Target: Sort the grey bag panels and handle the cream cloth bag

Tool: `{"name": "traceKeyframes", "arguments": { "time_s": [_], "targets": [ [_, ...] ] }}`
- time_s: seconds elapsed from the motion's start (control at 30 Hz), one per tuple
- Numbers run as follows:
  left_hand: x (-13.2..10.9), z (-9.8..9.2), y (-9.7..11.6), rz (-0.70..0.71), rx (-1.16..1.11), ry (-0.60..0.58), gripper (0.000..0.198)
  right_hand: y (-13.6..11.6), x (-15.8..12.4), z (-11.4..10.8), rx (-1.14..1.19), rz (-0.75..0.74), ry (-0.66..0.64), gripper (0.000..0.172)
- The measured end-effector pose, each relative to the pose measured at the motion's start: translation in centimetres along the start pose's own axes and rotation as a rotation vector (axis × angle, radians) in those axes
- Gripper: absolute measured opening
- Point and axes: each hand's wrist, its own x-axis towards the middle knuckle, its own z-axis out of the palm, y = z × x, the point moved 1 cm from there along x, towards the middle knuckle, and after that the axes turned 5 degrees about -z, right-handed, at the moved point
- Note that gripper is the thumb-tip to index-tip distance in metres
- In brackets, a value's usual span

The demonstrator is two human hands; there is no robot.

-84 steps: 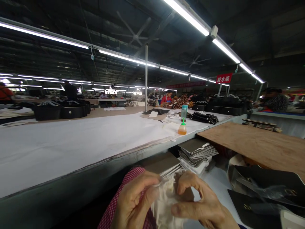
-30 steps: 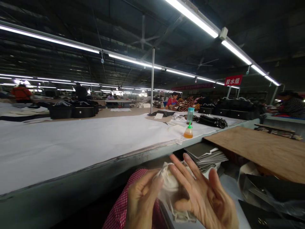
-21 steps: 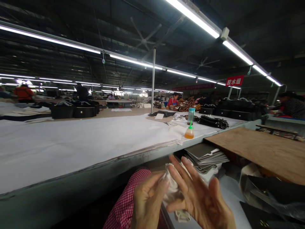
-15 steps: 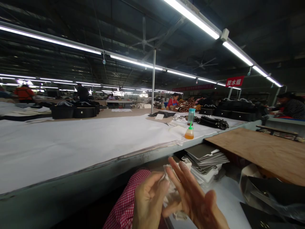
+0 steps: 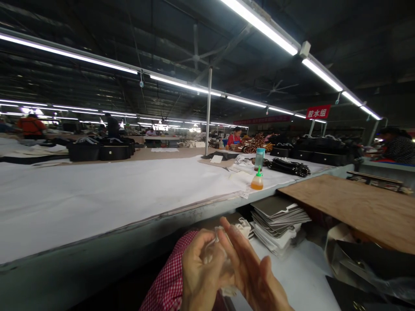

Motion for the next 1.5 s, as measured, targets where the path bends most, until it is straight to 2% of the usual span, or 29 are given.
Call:
{"name": "traceKeyframes", "arguments": {
  "time_s": [0.1,0.23,0.37,0.47,0.6,0.67,0.73,0.87,0.97,1.07,1.2,1.37,1.43,1.5],
  "targets": [
    [0.4,-0.1,-0.3,0.053,0.055,0.006,0.015,-0.4,0.2,0.2,0.103,-0.036,-0.039,0.061],
    [0.9,-0.3,-1.2,0.219,0.151,-0.011,0.01,-1.9,0.3,-0.1,0.198,-0.013,-0.079,0.06],
    [0.8,0.2,-2.2,0.348,0.237,0.005,0.009,-2.7,0.3,-0.6,0.179,0.006,-0.077,0.061],
    [1.2,0.1,-2.6,0.393,0.285,0.036,0.009,-3.1,0.1,-0.8,0.175,0.012,-0.066,0.061],
    [3.3,-2.6,-1.8,0.305,0.303,0.133,0.004,-4.9,-0.5,-0.9,0.21,-0.015,-0.072,0.06],
    [4.4,-4.3,-1.2,0.204,0.264,0.197,0.011,-6.1,-0.7,-1.1,0.282,-0.048,-0.076,0.06],
    [5.0,-5.3,-0.9,0.125,0.193,0.188,0.02,-6.7,-0.7,-1.1,0.356,-0.081,-0.093,0.059],
    [4.0,-4.6,-1.1,0.046,0.031,0.058,0.037,-6.0,-0.1,-1.1,0.48,-0.021,-0.147,0.056],
    [2.6,-3.4,-1.1,-0.027,-0.133,-0.018,0.037,-4.6,0.3,-1.3,0.525,0.043,-0.068,0.049],
    [1.4,-2.5,-0.3,-0.03,-0.159,-0.073,0.035,-3.6,0.4,-1.6,0.463,0.083,-0.009,0.044],
    [0.3,-1.7,0.9,0.077,-0.093,-0.063,0.026,-3.2,0.4,-1.7,0.39,0.095,-0.025,0.046],
    [-0.5,-1.2,1.4,0.108,-0.045,-0.107,0.016,-2.8,0.5,-1.4,0.235,0.067,-0.04,0.05],
    [-0.7,-1.1,1.2,0.131,-0.021,-0.137,0.014,-2.7,0.2,-1.4,0.067,0.0,-0.045,0.048],
    [-0.8,-1.1,1.0,0.152,0.0,-0.163,0.014,-2.4,-0.6,-1.6,-0.277,-0.09,-0.059,0.047]
  ]
}}
